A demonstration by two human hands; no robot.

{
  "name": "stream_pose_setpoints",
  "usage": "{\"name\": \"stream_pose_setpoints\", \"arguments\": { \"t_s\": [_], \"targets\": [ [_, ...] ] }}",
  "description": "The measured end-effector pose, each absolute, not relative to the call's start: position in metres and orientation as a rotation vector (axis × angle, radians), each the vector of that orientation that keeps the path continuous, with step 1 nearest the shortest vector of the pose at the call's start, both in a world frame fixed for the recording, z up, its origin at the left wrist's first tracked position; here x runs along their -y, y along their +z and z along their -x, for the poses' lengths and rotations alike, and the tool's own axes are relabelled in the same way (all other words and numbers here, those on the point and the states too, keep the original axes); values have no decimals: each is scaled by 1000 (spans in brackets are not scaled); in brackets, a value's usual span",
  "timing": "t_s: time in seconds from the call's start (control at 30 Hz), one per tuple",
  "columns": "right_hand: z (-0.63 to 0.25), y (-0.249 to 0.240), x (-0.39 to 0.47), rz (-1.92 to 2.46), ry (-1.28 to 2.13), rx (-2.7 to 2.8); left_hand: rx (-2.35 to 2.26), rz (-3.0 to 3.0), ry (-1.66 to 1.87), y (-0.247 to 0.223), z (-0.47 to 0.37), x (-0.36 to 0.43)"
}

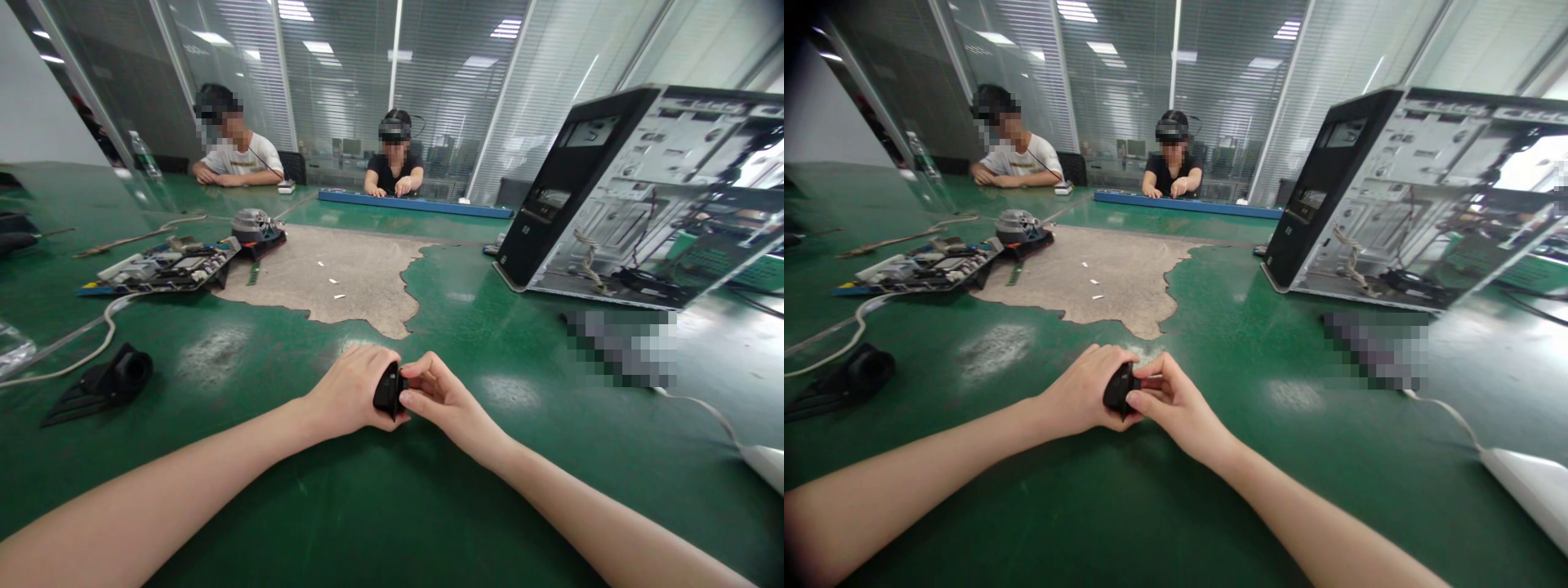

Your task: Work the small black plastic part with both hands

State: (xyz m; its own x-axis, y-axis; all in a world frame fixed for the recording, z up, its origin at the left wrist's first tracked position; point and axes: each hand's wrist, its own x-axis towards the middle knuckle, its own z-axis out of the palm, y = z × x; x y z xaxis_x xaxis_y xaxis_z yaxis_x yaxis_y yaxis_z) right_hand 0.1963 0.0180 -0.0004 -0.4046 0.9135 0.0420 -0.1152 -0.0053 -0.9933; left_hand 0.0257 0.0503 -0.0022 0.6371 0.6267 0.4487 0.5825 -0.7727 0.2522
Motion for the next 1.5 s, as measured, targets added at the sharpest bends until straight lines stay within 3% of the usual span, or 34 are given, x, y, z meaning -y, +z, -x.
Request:
{"name": "stream_pose_setpoints", "arguments": {
  "t_s": [1.5],
  "targets": [
    [-196,4,-19,959,1498,1496,-1039,-2763,768,1,-26,-49]
  ]
}}
